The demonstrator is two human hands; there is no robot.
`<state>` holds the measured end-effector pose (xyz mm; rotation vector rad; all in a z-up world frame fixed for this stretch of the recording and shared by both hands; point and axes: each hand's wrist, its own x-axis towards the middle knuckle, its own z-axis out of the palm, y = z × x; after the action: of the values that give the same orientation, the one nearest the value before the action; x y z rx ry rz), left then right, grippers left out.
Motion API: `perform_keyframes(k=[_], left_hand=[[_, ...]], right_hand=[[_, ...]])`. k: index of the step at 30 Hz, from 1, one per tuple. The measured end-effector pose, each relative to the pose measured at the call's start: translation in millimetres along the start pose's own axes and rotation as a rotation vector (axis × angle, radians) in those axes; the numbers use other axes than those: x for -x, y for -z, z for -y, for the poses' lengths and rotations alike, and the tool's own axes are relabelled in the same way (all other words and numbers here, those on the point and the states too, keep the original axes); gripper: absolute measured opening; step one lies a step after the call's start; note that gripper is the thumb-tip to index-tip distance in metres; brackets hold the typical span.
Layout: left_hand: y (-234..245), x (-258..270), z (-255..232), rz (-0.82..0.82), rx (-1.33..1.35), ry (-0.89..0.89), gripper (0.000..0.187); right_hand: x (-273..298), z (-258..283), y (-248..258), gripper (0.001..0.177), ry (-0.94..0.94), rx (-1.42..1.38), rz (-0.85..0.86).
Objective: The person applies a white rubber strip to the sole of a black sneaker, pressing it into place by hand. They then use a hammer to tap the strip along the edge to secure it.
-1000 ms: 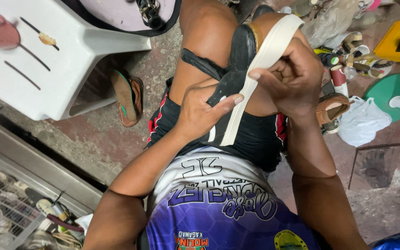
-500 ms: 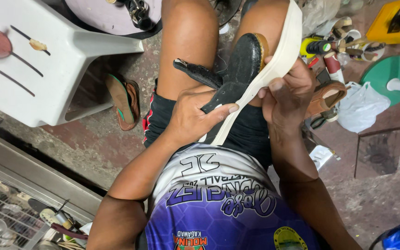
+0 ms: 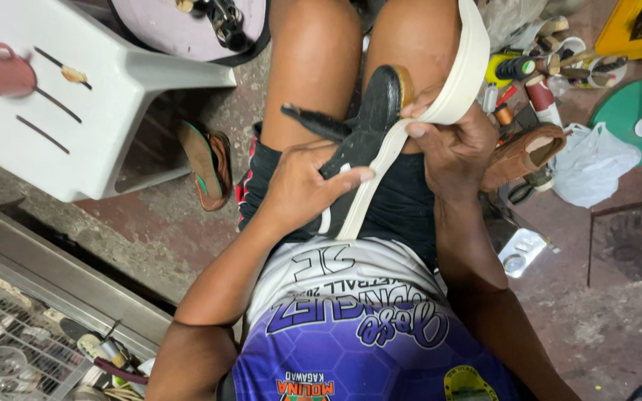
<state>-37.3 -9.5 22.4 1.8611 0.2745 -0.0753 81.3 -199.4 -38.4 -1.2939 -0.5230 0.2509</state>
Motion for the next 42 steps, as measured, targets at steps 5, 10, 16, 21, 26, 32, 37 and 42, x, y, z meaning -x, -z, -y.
perform_keyframes(k=[5, 10, 16, 21, 26, 32, 37, 42], left_hand=[[54, -4, -33, -0.274, -0.395, 0.041, 0.041], [72, -68, -32, -0.163, -0.313, -0.574, 0.015], [63, -111, -17, 0.22, 0.008, -0.632, 0.019], [62, -109, -9, 0.198, 0.043, -0.57, 0.015], [64, -116, -10, 0.158, 0.004, -0.589, 0.015], [62, -120, -2, 0.19, 0.164, -0.508, 0.012], [56, -120, 5, 0.212, 0.367, -0.369, 0.011], [59, -120, 5, 0.176, 0.3, -0.354, 0.013]], right_hand=[[-7, 7, -1, 0.015, 0.026, 0.073, 0.051], [-16, 10, -4, 0.017, -0.012, 0.169, 0.058], [-16, 10, -6, 0.016, -0.061, 0.302, 0.053], [-20, 16, -7, 0.022, -0.176, 0.098, 0.106], [-32, 29, -15, 0.034, -0.174, 0.002, 0.214], [-40, 33, -21, 0.033, -0.176, 0.082, 0.217], [-44, 37, -22, 0.034, -0.282, 0.069, 0.214], [-47, 40, -25, 0.029, -0.257, 0.132, 0.22]])
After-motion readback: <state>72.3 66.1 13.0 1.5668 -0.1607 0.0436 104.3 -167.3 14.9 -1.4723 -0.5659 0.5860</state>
